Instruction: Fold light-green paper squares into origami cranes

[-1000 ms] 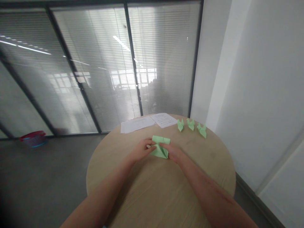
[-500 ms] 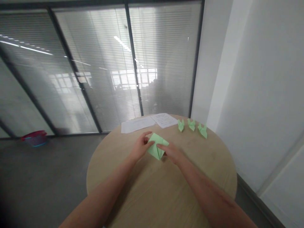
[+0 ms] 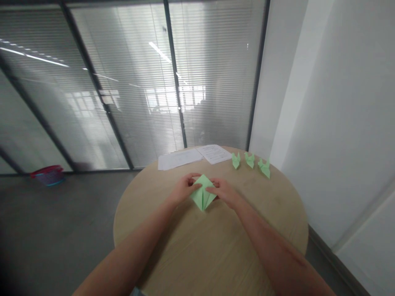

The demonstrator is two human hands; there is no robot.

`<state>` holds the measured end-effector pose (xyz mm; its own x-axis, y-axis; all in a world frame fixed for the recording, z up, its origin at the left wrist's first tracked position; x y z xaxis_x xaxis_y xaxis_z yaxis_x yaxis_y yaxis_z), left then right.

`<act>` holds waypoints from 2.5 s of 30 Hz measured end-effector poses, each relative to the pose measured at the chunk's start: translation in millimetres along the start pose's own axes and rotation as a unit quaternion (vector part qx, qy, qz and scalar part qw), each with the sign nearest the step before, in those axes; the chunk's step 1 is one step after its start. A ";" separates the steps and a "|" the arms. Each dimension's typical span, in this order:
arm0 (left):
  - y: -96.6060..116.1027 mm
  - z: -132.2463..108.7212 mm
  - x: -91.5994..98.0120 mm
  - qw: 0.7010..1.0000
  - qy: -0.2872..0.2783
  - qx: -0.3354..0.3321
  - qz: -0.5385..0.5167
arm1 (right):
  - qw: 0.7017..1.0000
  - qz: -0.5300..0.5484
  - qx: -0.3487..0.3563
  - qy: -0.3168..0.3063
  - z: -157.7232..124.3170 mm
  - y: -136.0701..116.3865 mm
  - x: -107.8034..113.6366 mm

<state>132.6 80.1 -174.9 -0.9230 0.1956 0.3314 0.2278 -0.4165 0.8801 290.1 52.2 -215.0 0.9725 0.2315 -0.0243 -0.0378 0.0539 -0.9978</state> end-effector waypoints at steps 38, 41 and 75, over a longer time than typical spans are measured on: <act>-8.1 -8.4 -34.8 0.914 -0.153 -0.149 0.346 | 0.877 -0.471 0.078 0.050 6.5 -2.7 10.1; -6.6 -8.8 -35.7 0.913 -0.172 -0.162 0.331 | 0.869 -0.486 0.082 0.039 6.5 -4.5 4.2; 46.9 -56.0 -42.1 0.888 -0.333 -0.169 0.268 | 0.828 -0.532 0.159 -0.083 -9.8 -19.9 -12.5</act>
<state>164.8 2.6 -166.7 -0.2967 0.3236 0.8985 0.3688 -0.8290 0.4204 281.0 38.7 -195.4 0.4505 0.0181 0.8926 0.7344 0.5609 -0.3821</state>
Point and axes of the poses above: each hand's wrist, its own z-axis towards the middle knuckle, its own x-axis out of the back of the hand, y = z × x, the point moved 8 cm from there along z, towards the middle knuckle, and after that the axes turned 4 degrees about y, right-handed, at the moved point
